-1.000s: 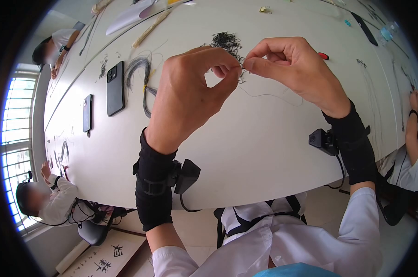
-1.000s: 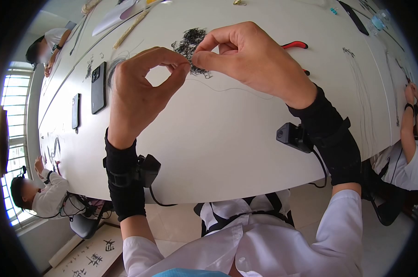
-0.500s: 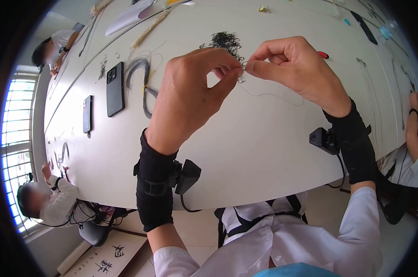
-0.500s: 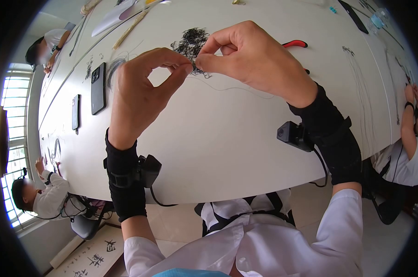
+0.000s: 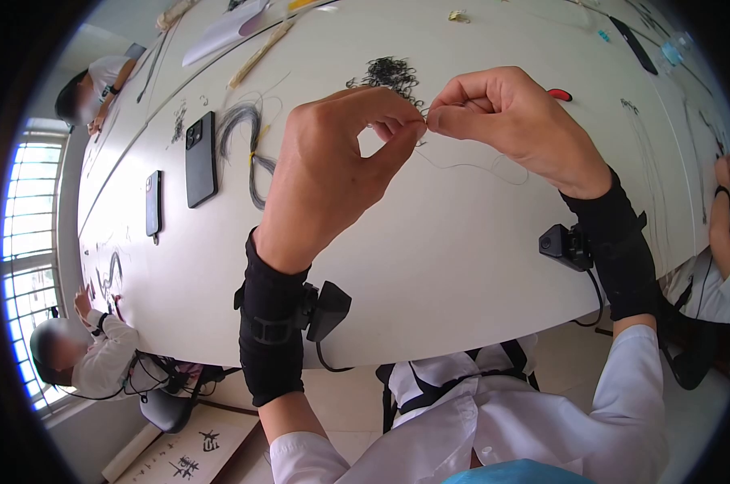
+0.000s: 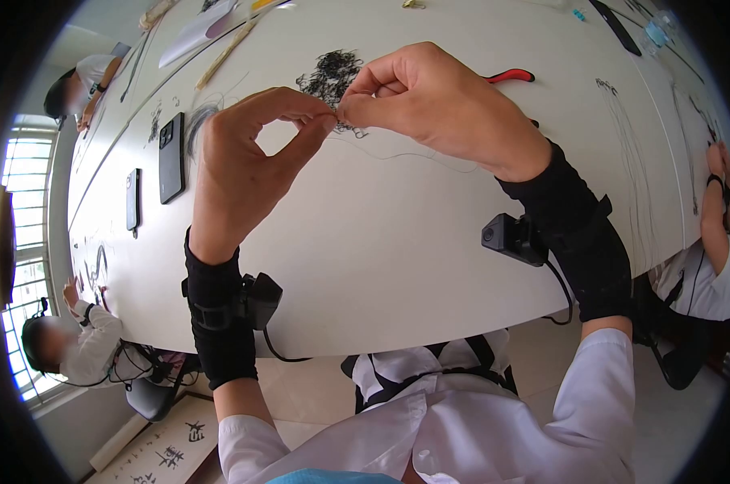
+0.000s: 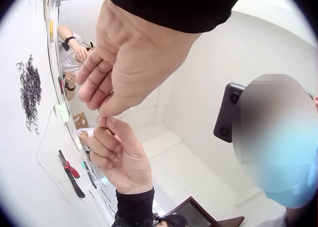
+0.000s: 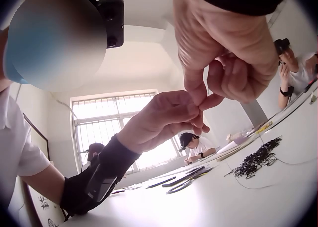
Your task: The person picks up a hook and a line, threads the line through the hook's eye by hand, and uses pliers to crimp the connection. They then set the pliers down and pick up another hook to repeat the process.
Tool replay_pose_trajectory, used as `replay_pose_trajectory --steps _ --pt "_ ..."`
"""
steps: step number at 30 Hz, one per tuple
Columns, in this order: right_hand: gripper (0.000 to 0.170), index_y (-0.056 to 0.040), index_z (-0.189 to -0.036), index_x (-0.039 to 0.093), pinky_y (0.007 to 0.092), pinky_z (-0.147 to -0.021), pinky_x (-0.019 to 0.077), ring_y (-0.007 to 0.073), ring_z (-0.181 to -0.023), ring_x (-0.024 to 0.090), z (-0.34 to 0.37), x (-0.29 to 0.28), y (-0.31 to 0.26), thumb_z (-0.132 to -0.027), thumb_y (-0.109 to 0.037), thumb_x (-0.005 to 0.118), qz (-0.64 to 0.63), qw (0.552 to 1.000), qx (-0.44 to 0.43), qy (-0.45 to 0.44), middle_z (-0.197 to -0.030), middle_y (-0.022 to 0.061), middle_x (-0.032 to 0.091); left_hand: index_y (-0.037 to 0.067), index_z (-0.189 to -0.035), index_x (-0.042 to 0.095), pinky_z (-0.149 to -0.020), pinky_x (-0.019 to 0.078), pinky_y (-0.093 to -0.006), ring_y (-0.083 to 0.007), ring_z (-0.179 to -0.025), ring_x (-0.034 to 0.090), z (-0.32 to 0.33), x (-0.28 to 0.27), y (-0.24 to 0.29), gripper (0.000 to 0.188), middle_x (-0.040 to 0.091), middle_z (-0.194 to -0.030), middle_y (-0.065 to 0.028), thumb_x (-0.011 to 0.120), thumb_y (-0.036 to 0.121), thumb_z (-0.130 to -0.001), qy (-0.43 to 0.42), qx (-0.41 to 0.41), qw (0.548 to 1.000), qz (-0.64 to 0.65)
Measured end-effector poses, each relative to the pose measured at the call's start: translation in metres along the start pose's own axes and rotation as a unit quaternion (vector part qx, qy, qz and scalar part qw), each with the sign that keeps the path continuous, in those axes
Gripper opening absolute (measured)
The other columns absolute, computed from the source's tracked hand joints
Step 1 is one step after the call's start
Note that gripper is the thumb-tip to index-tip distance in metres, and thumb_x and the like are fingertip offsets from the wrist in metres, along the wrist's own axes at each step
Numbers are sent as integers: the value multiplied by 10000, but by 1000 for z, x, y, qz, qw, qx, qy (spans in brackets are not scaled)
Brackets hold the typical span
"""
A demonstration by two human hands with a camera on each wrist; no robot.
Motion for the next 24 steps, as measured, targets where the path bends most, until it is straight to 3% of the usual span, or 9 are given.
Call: replay_pose_trajectory --steps 6,9,11,15,18,24 --pt "277 -12 -1018 726 206 -718 447 39 -757 570 0 -2 2 -973 -284 706 -6 1000 8 -1 -811 -22 663 -8 -1007 731 -817 555 -289 -163 -863 724 -1 -6 2 133 758 -940 -88 709 -20 -876 20 38 999 -10" --pt "263 1 -1005 729 211 -708 450 50 -752 573 0 -2 1 -958 -257 703 -24 1000 6 4 -816 -7 668 -2 -946 714 -609 538 -310 -217 -809 715 -1 -3 6 125 733 -862 -118 728 -12 -821 37 50 998 10" --pt "238 24 -975 735 217 -675 453 71 -723 576 1 -3 0 -927 -206 698 -40 999 -5 20 -813 18 672 -1 -934 714 -574 528 -301 -207 -805 720 -1 0 4 115 734 -857 -117 728 -12 -820 40 71 997 12" --pt "263 -12 -1031 725 205 -737 449 41 -780 578 0 1 2 -977 -269 704 -30 999 9 -12 -839 -14 678 -1 -919 715 -532 518 -284 -191 -782 726 -1 1 1 104 735 -842 -112 727 -16 -817 47 63 997 10" --pt "262 -11 -1033 724 200 -750 454 40 -793 589 0 2 0 -977 -266 702 -29 999 14 -17 -851 -9 685 -15 -945 745 -827 559 -275 -156 -834 727 -1 1 2 94 763 -891 -92 749 -2 -852 23 19 1000 4" --pt "254 24 -986 740 217 -694 461 72 -737 587 -2 -4 1 -946 -223 696 -24 999 -22 20 -815 22 677 -13 -943 743 -858 557 -271 -138 -841 720 0 0 -2 97 757 -883 -83 733 -16 -846 20 -2 999 35"
Point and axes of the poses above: each hand's wrist, its own z-axis away from the middle knuckle, its own x-axis out of the palm, y = z × x, the point moved 10 cm from there along -z, towards the middle knuckle
